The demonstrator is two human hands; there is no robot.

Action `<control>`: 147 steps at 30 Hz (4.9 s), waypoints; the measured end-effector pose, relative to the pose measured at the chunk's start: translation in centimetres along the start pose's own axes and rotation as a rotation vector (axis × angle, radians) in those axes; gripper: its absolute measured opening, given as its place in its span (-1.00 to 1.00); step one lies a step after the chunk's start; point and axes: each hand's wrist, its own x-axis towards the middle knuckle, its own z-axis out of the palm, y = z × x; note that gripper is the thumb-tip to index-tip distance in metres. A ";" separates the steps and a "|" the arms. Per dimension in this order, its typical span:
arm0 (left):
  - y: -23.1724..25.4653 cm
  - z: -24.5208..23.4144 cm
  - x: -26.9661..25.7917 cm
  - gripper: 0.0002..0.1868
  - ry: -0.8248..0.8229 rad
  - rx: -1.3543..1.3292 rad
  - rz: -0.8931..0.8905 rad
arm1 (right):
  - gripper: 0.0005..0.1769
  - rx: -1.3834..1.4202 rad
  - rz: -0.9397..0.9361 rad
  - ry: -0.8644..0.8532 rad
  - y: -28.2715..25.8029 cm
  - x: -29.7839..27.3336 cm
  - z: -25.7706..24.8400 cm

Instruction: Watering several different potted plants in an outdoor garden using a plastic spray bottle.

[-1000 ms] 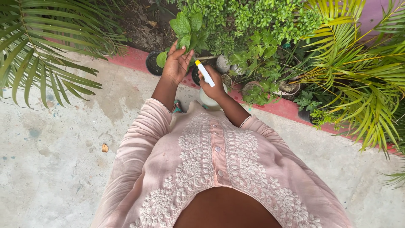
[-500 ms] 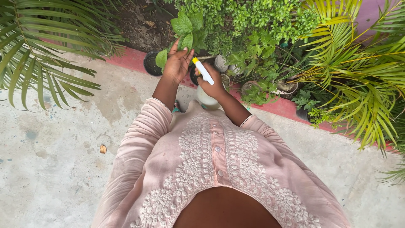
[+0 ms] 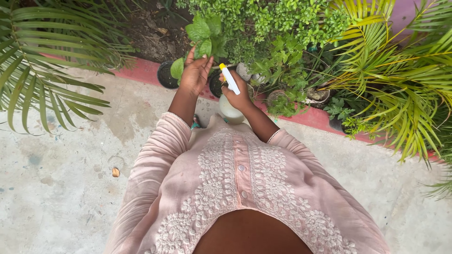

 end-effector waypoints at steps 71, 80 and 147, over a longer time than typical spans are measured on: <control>7.4 0.5 -11.7 0.03 -0.331 1.466 0.476 | -0.51 -0.080 -0.050 -0.223 -2.6 -2.1 -0.8; 4.1 -1.2 -7.9 -0.73 0.001 0.851 0.075 | -0.51 -0.035 -0.084 -0.258 -3.7 -2.7 -0.4; 4.2 -0.3 -1.4 -0.46 -0.160 0.146 -0.053 | -0.75 -0.282 -0.052 -0.070 -2.3 -2.2 1.8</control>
